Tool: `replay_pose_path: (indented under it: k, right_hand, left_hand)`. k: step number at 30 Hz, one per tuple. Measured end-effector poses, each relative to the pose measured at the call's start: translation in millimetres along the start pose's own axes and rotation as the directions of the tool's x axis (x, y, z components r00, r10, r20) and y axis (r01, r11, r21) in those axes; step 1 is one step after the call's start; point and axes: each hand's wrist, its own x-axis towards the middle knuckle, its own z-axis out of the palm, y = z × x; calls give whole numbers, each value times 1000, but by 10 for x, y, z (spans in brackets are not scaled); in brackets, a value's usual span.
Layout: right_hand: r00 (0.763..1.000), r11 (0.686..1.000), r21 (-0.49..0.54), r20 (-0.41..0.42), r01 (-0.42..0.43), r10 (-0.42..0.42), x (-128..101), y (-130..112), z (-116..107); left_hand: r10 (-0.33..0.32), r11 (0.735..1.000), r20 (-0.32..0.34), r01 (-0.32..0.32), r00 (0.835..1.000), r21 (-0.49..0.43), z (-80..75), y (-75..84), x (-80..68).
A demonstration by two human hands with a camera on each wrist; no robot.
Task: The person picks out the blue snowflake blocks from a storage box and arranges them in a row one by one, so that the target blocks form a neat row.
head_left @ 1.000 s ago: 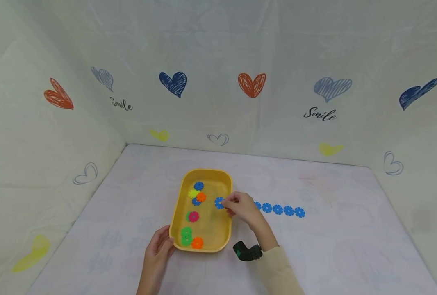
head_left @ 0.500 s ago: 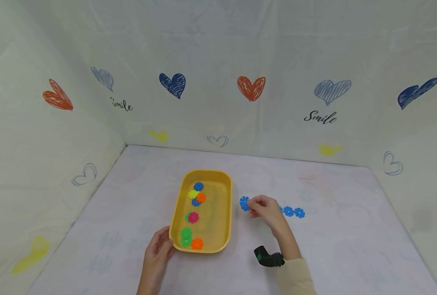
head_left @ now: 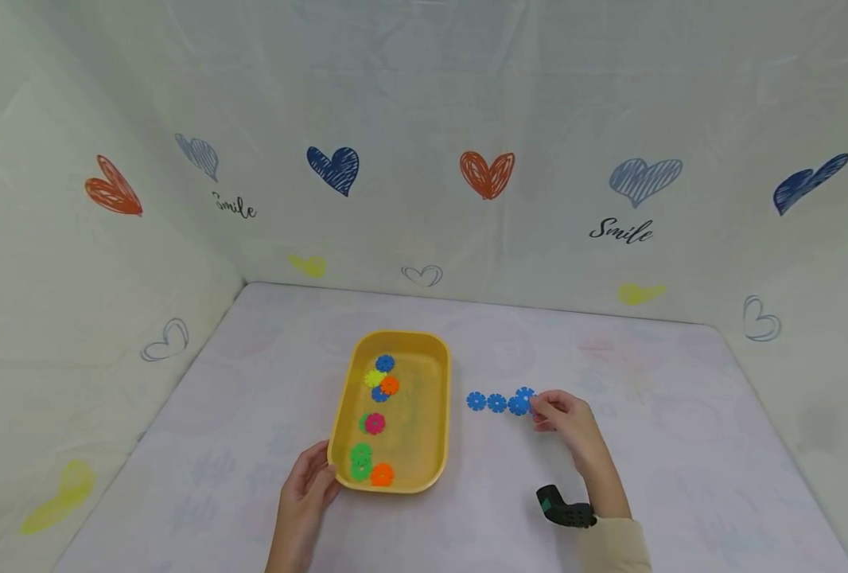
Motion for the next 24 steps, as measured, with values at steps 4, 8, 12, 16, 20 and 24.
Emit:
replay_pose_path:
  k: [4,8,12,16,20,24]
  right_hand:
    - [1000,1000,-24,-24,-12,12,2,90,-124]
    - [999,999,-47,-44,-27,25,5,175,-235]
    - [997,998,-45,-67,-46,43,17,258,-328]
    - [993,996,-58,-97,-70,64,34,354,-409]
    - [989,995,-44,-122,-92,86,54,463,-486]
    - [984,993,-25,-140,-119,114,71,550,-557]
  left_hand:
    - [11,1000,9,-11,1000,-10,-2,-13,8]
    - [19,1000,14,-19,1000,-8,-3,-21,12]
    - [17,1000,13,-17,1000,-2,-5,-27,16]
    - [15,1000,10,-15,1000,0,-6,-33,19]
    - [16,1000,11,-16,1000,-1,-5,-43,26]
    - [14,1000,7,-14,1000,2,-4,-54,35]
